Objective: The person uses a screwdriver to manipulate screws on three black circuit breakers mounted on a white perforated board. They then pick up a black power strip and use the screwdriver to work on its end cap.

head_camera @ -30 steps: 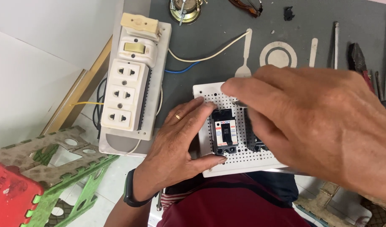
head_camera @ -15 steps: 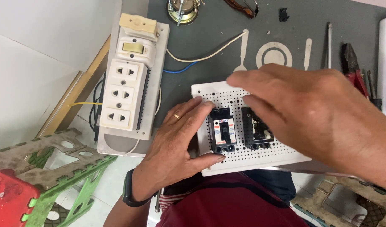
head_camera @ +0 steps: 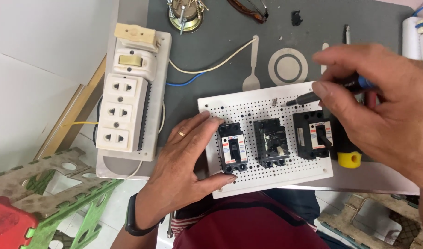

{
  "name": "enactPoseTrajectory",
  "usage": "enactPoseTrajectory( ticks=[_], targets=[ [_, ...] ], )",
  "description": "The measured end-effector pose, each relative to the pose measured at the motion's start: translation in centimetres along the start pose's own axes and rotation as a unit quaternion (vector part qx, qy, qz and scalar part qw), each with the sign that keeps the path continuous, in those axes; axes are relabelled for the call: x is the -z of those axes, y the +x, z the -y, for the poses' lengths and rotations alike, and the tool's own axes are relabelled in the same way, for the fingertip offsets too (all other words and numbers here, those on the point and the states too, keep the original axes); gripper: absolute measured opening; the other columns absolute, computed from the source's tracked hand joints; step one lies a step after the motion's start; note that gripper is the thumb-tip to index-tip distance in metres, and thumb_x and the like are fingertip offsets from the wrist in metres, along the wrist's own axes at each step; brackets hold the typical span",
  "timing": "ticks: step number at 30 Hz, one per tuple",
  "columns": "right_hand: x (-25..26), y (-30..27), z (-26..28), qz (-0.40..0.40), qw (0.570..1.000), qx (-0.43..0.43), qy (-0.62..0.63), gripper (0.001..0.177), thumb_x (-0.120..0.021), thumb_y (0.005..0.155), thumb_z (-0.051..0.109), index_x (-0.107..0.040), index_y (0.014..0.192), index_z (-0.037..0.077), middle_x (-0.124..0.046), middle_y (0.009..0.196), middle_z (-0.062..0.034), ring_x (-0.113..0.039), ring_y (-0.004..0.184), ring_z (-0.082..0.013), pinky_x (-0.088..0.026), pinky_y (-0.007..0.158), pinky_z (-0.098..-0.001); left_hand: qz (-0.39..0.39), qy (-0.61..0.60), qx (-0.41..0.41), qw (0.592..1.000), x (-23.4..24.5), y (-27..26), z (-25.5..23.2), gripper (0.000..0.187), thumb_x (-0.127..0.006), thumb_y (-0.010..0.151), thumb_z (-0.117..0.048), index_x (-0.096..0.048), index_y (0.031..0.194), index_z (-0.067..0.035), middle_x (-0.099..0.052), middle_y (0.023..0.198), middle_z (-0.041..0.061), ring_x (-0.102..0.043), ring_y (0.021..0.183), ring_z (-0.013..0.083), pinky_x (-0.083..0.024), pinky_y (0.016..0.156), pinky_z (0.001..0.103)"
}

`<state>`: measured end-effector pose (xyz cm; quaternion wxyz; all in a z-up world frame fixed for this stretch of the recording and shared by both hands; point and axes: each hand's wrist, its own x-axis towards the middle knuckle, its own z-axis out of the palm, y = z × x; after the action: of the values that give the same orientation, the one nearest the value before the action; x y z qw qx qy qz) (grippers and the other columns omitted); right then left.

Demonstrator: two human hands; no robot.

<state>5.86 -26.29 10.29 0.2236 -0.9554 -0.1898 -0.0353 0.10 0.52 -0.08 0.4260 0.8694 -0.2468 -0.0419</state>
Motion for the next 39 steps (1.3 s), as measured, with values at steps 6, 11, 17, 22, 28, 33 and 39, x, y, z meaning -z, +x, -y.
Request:
enactPoseTrajectory(
  ticks=[6,11,17,22,28,33,39],
  targets=[
    [0.2,-0.6,0.2,0.025,0.997,0.031,-0.064,0.036,-0.07,0.095,0.006,-0.065,0.13,-0.003,-0.07,0.104,-0.013,-0.069,0.1,-0.0302,-0.057,0.084,-0.0419,-0.005,0.003,0.001,1.0,0.0,0.1,-0.1,0.092,-0.085,0.071,-0.036,-0.036,0.144,-0.007,-0.049,0.146,0.013,-0.038,0.141,0.0309,-0.027,0.115,0.049],
    [-0.2,-0.7,-0.1,-0.027,0.994,0.082,-0.068,0.027,-0.075,0.1,-0.004,-0.068,0.126,-0.006,-0.071,0.102,-0.0147,-0.07,0.096,-0.0264,-0.056,0.082,-0.0366,0.002,0.002,0.008,1.0,0.0,0.1,-0.2,0.092,-0.085,0.07,-0.035,-0.037,0.143,-0.007,-0.049,0.145,0.012,-0.036,0.142,0.0305,-0.026,0.116,0.049],
    [-0.1,-0.7,0.2,-0.027,0.994,0.077,-0.067,0.026,-0.074,0.101,-0.004,-0.069,0.126,-0.007,-0.072,0.103,-0.0165,-0.07,0.095,-0.0269,-0.056,0.081,-0.0358,-0.003,0.003,0.004,1.0,-0.1,0.0,0.0,0.094,-0.086,0.069,-0.034,-0.036,0.144,-0.007,-0.048,0.146,0.012,-0.036,0.142,0.0306,-0.026,0.116,0.049],
    [0.6,-0.8,0.6,0.007,0.998,0.026,-0.057,0.032,-0.071,0.098,0.003,-0.064,0.129,-0.005,-0.069,0.1,-0.0146,-0.068,0.094,-0.0277,-0.056,0.078,-0.0371,-0.002,0.002,0.004,1.0,0.0,0.1,-0.2,0.092,-0.085,0.07,-0.034,-0.037,0.143,-0.007,-0.049,0.145,0.013,-0.037,0.142,0.0309,-0.026,0.116,0.05],
    [1.5,-1.3,0.4,-0.009,1.0,0.023,-0.013,0.029,-0.067,0.097,-0.005,-0.063,0.124,-0.012,-0.068,0.102,-0.0211,-0.067,0.095,-0.0321,-0.055,0.083,-0.0408,0.002,0.005,0.01,1.0,0.0,0.1,-0.3,0.09,-0.085,0.071,-0.035,-0.038,0.142,-0.008,-0.048,0.146,0.013,-0.036,0.142,0.0305,-0.026,0.115,0.049],
    [2.3,-3.2,-0.3,-0.032,0.999,-0.031,0.016,0.035,-0.062,0.101,-0.006,-0.055,0.134,-0.015,-0.064,0.105,-0.0214,-0.064,0.095,-0.03,-0.05,0.091,-0.0398,0.008,0.008,0.042,0.999,0.0,0.2,-0.4,0.09,-0.087,0.067,-0.035,-0.042,0.141,-0.011,-0.045,0.147,0.016,-0.038,0.139,0.0336,-0.028,0.111,0.049],
    [2.7,-4.7,-3.4,-0.011,0.992,-0.122,0.036,0.043,-0.054,0.101,0.007,-0.044,0.142,-0.005,-0.054,0.114,-0.0269,-0.064,0.097,-0.0404,-0.059,0.086,-0.0469,-0.014,0.016,0.008,1.0,0.0,0.4,-0.5,0.088,-0.087,0.067,-0.035,-0.044,0.139,-0.008,-0.054,0.14,0.014,-0.043,0.138,0.0314,-0.032,0.112,0.048]
  ],
)
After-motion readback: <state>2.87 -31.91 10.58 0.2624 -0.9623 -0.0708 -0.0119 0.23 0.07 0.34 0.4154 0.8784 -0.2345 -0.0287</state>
